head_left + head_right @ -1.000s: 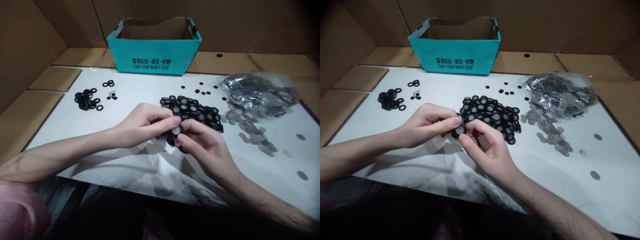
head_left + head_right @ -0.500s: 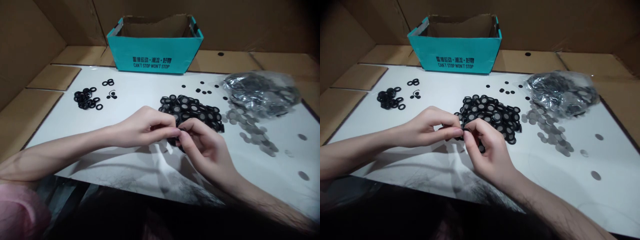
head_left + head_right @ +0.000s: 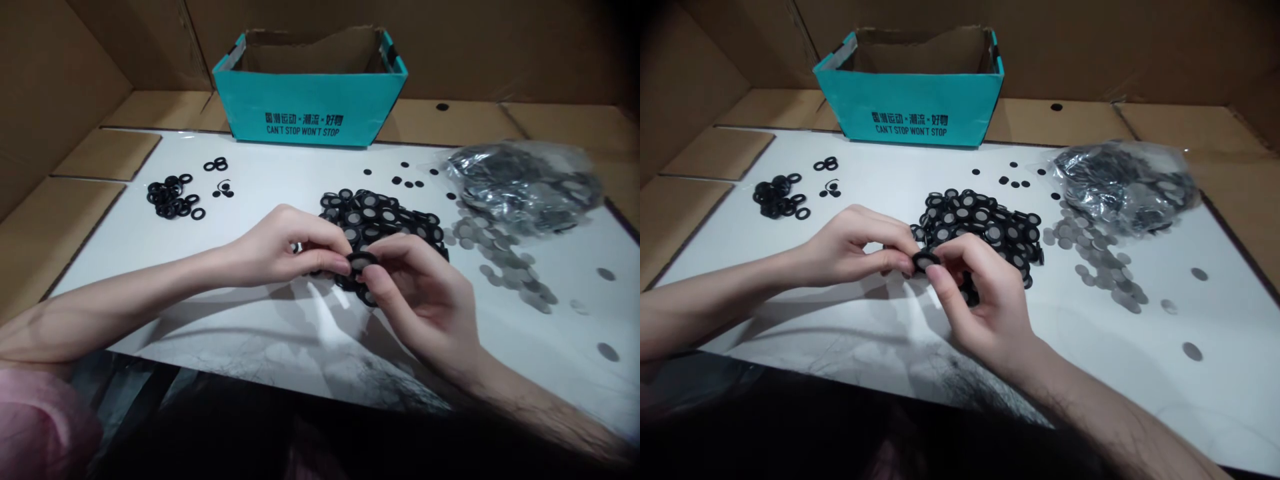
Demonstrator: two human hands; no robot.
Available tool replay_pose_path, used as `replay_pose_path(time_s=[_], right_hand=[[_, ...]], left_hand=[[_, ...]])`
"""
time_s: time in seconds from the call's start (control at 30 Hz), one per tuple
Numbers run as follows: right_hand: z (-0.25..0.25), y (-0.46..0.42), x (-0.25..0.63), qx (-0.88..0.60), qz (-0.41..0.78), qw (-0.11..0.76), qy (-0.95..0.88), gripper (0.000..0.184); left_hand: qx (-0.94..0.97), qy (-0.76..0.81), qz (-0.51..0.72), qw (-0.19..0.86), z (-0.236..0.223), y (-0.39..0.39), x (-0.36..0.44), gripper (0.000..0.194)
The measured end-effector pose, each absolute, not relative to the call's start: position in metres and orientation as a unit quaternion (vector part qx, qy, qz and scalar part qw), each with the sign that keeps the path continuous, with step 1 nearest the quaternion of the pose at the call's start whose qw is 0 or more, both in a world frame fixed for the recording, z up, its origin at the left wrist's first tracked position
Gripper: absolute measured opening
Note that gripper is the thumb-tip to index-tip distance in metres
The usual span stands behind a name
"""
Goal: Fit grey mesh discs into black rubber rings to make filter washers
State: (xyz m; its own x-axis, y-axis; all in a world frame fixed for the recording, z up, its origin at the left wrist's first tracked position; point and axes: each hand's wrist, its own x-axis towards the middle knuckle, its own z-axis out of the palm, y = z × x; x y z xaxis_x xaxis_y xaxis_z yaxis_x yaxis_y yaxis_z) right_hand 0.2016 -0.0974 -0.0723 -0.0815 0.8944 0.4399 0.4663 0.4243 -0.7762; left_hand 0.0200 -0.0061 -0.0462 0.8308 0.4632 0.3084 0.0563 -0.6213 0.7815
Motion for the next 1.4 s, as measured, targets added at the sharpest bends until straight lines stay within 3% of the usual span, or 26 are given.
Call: replay_pose_path(time_s=[0.53, 0.93, 1.2, 1.4], right_hand=[[-0.071, -0.096, 0.209, -0.396, -0.017, 0.467, -0.79, 0.02], [-0.075, -0.093, 0.21, -0.385, -0.026, 0.483, -0.786, 0.023], [-0.073, -0.094, 0.21, -0.383, 0.0, 0.493, -0.781, 0.025], [-0.076, -0.094, 0.21, -0.383, 0.013, 0.495, -0.78, 0.026]], left_hand=[[0.929, 0.057, 0.316, 0.186, -0.043, -0.008, 0.011, 0.008], [0.927, 0.038, 0.346, 0.137, -0.046, -0.008, 0.009, 0.011], [0.943, 0.038, 0.306, 0.128, -0.045, -0.008, 0.01, 0.024], [0.938, 0.011, 0.312, 0.152, -0.049, -0.007, 0.008, 0.019]])
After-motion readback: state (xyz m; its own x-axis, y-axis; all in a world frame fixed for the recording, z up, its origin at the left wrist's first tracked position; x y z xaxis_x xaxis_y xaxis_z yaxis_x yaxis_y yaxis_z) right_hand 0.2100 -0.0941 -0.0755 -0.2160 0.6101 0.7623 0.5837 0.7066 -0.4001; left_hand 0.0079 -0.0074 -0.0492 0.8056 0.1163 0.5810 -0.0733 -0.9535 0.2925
